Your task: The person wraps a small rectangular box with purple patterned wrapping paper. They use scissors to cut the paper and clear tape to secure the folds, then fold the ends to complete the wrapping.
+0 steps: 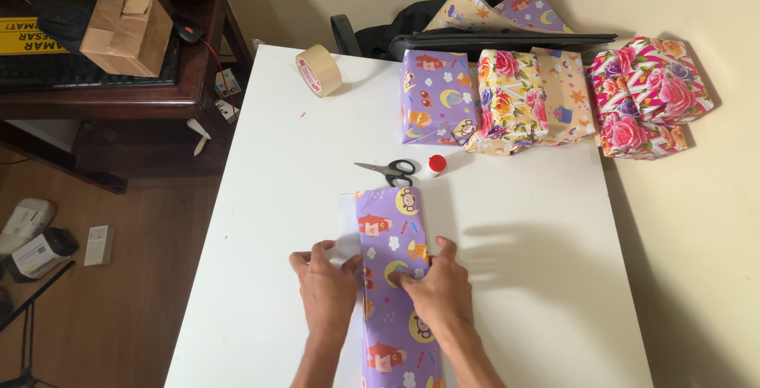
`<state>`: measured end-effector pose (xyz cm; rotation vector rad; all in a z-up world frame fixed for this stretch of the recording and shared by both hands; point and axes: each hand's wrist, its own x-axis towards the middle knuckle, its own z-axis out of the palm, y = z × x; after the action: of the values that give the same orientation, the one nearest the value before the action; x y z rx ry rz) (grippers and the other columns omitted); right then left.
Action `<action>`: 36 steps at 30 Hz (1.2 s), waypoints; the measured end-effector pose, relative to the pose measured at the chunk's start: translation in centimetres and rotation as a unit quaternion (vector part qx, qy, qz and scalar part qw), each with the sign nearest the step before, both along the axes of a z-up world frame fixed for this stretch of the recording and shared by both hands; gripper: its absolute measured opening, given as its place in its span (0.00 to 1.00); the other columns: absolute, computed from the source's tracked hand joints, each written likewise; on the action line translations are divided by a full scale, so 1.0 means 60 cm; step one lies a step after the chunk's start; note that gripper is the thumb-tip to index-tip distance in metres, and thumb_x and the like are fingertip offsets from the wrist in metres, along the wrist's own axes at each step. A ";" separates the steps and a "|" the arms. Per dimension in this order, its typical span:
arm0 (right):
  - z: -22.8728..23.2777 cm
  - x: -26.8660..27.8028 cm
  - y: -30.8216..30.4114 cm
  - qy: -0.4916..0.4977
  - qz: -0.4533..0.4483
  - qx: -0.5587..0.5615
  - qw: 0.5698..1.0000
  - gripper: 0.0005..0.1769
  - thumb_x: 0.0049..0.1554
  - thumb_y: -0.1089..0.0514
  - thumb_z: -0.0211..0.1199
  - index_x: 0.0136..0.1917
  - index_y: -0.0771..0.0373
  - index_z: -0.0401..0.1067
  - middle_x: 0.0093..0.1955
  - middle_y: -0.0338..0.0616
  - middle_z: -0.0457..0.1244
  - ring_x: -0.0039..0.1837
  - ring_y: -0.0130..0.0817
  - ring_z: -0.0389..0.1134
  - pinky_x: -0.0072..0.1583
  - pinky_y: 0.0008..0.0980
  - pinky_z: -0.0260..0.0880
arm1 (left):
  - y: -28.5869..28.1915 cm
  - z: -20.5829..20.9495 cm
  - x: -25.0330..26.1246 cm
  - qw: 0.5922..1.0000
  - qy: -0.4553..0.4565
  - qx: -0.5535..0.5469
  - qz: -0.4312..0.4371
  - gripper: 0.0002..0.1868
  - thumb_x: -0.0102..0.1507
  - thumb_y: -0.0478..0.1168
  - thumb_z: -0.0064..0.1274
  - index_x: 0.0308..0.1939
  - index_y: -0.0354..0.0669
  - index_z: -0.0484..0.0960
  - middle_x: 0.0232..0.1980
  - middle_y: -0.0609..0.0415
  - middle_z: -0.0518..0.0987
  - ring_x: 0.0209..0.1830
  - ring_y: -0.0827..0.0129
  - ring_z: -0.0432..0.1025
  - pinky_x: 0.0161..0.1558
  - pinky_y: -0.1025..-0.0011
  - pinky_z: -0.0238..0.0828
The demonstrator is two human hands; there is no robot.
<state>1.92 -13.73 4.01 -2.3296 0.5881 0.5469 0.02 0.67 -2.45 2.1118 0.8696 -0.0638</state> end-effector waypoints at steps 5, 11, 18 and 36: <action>-0.013 0.007 -0.015 0.007 -0.009 0.015 1.000 0.52 0.37 0.48 0.84 0.68 0.67 0.63 0.53 0.48 0.73 0.52 0.35 0.78 0.56 0.34 0.78 | -0.014 0.008 -0.007 0.996 0.083 0.015 0.003 0.24 0.60 0.52 0.64 0.49 0.35 0.80 0.64 0.43 0.60 0.64 0.46 0.60 0.56 0.53 0.70; -0.028 0.013 -0.025 0.038 -0.022 0.050 0.998 0.41 0.36 0.48 0.84 0.60 0.63 0.74 0.53 0.44 0.74 0.52 0.34 0.78 0.56 0.33 0.77 | -0.016 -0.008 -0.003 0.990 0.130 -0.055 0.026 0.26 0.62 0.51 0.61 0.55 0.36 0.74 0.65 0.42 0.61 0.67 0.46 0.56 0.62 0.45 0.59; -0.031 0.008 -0.020 0.017 -0.028 0.052 0.998 0.42 0.37 0.49 0.84 0.62 0.62 0.72 0.55 0.43 0.73 0.53 0.34 0.77 0.57 0.34 0.76 | -0.010 -0.007 -0.011 0.977 0.037 -0.206 0.034 0.32 0.60 0.46 0.62 0.63 0.34 0.70 0.54 0.39 0.82 0.45 0.53 0.83 0.47 0.62 0.82; -0.033 0.000 -0.018 -0.026 0.023 0.036 0.999 0.32 0.41 0.50 0.81 0.57 0.62 0.77 0.53 0.44 0.73 0.53 0.35 0.76 0.57 0.36 0.74 | -0.021 0.029 -0.012 0.977 0.047 -0.205 0.023 0.26 0.61 0.42 0.61 0.58 0.31 0.72 0.39 0.39 0.85 0.28 0.56 0.81 0.29 0.62 0.77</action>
<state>1.93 -14.78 2.06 -2.2858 0.4842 0.5194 -0.71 -0.58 -0.69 1.7135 0.8756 -0.2965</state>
